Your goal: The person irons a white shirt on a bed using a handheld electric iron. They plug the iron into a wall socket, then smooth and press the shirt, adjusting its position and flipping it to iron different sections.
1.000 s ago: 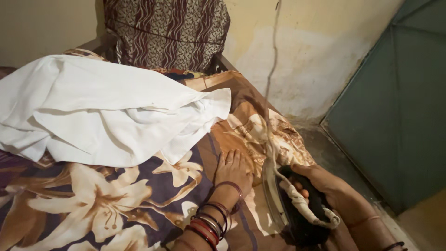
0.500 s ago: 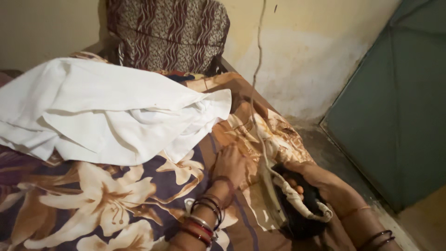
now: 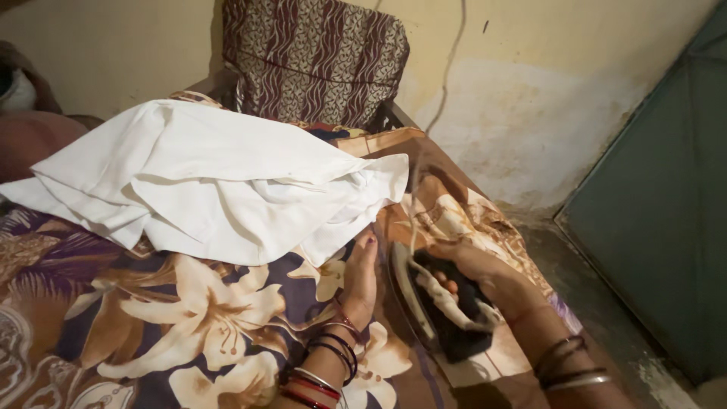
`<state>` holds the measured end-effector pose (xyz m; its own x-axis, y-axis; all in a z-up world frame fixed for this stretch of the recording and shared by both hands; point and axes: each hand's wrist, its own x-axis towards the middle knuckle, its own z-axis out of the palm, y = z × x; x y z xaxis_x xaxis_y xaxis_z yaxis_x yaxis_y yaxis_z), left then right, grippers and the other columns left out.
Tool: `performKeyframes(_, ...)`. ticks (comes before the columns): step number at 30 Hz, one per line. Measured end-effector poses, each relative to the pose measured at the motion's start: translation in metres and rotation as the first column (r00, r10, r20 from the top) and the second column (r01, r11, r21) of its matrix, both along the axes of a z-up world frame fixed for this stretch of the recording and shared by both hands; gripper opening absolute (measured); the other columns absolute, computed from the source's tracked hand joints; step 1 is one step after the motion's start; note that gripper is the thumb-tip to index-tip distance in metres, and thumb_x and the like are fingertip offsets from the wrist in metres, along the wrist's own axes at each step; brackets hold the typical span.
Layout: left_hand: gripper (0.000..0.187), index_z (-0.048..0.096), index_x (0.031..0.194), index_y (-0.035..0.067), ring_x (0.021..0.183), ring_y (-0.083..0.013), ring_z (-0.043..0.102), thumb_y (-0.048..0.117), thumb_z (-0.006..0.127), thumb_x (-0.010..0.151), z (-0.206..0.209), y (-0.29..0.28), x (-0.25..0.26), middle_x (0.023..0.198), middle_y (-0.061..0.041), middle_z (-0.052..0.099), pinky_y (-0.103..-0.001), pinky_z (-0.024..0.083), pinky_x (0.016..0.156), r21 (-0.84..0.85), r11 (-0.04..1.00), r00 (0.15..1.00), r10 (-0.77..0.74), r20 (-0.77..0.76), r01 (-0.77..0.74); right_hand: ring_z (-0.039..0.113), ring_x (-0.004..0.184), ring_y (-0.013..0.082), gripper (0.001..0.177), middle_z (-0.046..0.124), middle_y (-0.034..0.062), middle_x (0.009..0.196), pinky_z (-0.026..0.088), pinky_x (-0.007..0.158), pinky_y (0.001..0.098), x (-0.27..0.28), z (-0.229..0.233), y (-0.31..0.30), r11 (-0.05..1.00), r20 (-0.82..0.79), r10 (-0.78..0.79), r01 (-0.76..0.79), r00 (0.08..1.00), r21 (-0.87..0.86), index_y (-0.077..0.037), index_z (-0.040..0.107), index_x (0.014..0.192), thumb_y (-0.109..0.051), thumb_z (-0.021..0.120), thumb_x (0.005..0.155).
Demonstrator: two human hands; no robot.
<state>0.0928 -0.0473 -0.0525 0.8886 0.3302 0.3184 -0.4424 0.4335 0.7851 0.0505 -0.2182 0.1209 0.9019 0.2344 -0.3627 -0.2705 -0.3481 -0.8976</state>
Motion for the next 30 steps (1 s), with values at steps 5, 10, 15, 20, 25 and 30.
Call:
performKeyframes(5, 0.060, 0.056, 0.141, -0.002, 0.134, -0.0224, 0.051, 0.042, 0.049, 0.101, 0.011, 0.003, -0.011, 0.143, -0.012, 0.059, -0.034, 0.034, 0.115, -0.002, 0.999, 0.995, 0.047, 0.091, -0.047, 0.048, 0.039, 0.0137, 0.030, 0.055, 0.0035, 0.057, 0.040, 0.035, 0.0284, 0.052, -0.010, 0.021, 0.995, -0.071, -0.017, 0.024, 0.997, 0.092, -0.005, 0.058, 0.085, -0.030, 0.054, 0.102)
performKeyframes(10, 0.057, 0.056, 0.141, -0.002, 0.134, -0.0215, 0.052, 0.038, 0.049, 0.101, 0.019, 0.004, -0.018, 0.143, -0.012, 0.060, -0.032, 0.036, 0.114, -0.027, 0.998, 0.998, 0.060, 0.026, -0.059, 0.051, 0.041, 0.0148, 0.027, 0.057, 0.0060, 0.057, 0.043, 0.037, 0.0292, 0.096, -0.018, 0.031, 0.989, 0.080, -0.071, 0.060, 0.994, 0.133, -0.002, 0.060, 0.083, -0.022, 0.057, 0.101)
performKeyframes(15, 0.056, 0.057, 0.139, -0.002, 0.132, -0.0217, 0.055, 0.038, 0.048, 0.102, 0.025, 0.004, -0.024, 0.141, -0.012, 0.062, -0.033, 0.038, 0.113, -0.014, 0.998, 0.998, 0.068, -0.005, -0.068, 0.050, 0.041, 0.0164, 0.028, 0.056, 0.0060, 0.055, 0.045, 0.039, 0.0314, 0.122, -0.021, 0.030, 0.980, 0.035, -0.088, 0.081, 0.995, 0.183, -0.003, 0.058, 0.081, -0.024, 0.056, 0.100)
performKeyframes(20, 0.054, 0.062, 0.134, -0.003, 0.125, -0.0245, 0.059, 0.038, 0.049, 0.101, 0.025, 0.001, -0.023, 0.135, -0.015, 0.066, -0.035, 0.042, 0.109, -0.002, 0.992, 0.991, 0.129, 0.035, -0.129, 0.050, 0.043, 0.0152, 0.029, 0.056, 0.0048, 0.057, 0.044, 0.040, 0.0301, 0.140, 0.006, 0.045, 0.984, 0.107, -0.071, 0.052, 0.992, 0.172, -0.003, 0.058, 0.082, -0.025, 0.055, 0.100)
performKeyframes(25, 0.054, 0.061, 0.133, -0.002, 0.122, -0.0253, 0.061, 0.040, 0.047, 0.102, 0.033, -0.001, -0.027, 0.131, -0.016, 0.067, -0.034, 0.044, 0.106, 0.050, 0.983, 0.984, 0.178, 0.002, -0.178, 0.050, 0.044, 0.0140, 0.029, 0.057, 0.0036, 0.059, 0.044, 0.041, 0.0287, 0.127, 0.014, 0.068, 0.991, 0.124, 0.004, -0.021, 0.992, 0.130, -0.004, 0.058, 0.082, -0.026, 0.055, 0.101)
performKeyframes(30, 0.056, 0.062, 0.129, -0.004, 0.118, -0.0302, 0.062, 0.042, 0.043, 0.103, 0.047, 0.008, -0.045, 0.126, -0.020, 0.068, -0.037, 0.045, 0.102, 0.038, 0.988, 0.989, 0.149, 0.004, -0.149, 0.050, 0.045, 0.0128, 0.029, 0.057, 0.0024, 0.060, 0.043, 0.042, 0.0274, 0.088, 0.004, 0.044, 0.990, 0.139, 0.069, -0.085, 0.988, 0.109, -0.005, 0.059, 0.083, -0.027, 0.054, 0.102)
